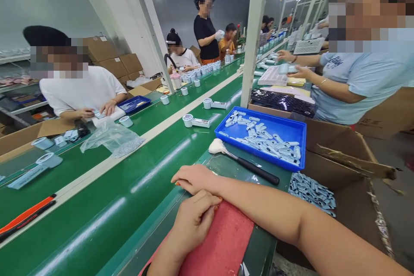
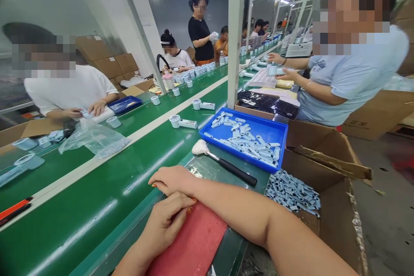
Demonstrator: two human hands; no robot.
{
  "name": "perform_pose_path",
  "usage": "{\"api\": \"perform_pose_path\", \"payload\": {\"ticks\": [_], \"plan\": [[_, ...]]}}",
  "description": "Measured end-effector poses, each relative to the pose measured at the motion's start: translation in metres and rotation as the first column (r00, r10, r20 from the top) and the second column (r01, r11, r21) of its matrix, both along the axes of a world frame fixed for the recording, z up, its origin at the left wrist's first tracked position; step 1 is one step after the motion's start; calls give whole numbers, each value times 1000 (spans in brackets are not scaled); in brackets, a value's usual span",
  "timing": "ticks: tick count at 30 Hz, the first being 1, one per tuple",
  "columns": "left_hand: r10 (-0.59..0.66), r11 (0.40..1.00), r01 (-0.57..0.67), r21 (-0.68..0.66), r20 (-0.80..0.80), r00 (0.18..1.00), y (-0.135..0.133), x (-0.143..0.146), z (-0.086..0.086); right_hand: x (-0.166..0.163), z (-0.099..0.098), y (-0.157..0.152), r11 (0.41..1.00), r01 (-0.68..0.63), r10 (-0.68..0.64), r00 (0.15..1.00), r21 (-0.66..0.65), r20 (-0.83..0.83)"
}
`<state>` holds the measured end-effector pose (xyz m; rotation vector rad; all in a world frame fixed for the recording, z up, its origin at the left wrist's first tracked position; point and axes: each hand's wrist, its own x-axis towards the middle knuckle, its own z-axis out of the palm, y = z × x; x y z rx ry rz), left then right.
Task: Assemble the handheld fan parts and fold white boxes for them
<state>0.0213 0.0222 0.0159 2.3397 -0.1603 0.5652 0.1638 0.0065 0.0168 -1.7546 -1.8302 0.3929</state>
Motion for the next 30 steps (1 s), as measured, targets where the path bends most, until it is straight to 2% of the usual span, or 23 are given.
{"api": "perform_pose_path", "payload": {"ticks": [6, 10, 12, 15, 17, 19, 22, 24, 27, 30], "plan": [[31, 999, -31, 12, -49, 998, -1, -3, 2, 2, 2, -4, 973, 135, -94, 973, 189, -211], [35, 999, -37, -39, -53, 998, 4, -3, 3, 15, 26, -12, 943, 249, -168, 930, 223, -327], [16, 998, -19, -57, -48, 999, 8, 0, 2, 35, 45, -25, 935, 243, -179, 953, 260, -245], [1, 998, -3, -68, -21, 1000, 11, 3, 1, 80, 71, -69, 934, 242, -256, 966, 262, 23], [9, 998, -10, -65, -8, 1000, 12, 3, 1, 114, 83, -113, 926, 338, -368, 908, 168, 201], [17, 998, -18, -59, -11, 1000, 13, 3, 0, 146, 88, -161, 876, 482, -452, 810, 14, 374], [14, 999, -15, -51, -13, 1000, 14, 2, 1, 181, 85, -220, 716, 655, -439, 691, -241, 574], [13, 999, -13, -46, 7, 1000, 14, 3, 1, 193, 77, -243, 637, 701, -416, 662, -319, 624], [11, 999, -10, -40, 38, 999, 14, 5, 2, 199, 64, -253, 593, 737, -437, 633, -324, 639], [9, 1000, -8, -29, 38, 999, 13, 5, 3, 200, 57, -244, 572, 761, -477, 613, -307, 630]]}}
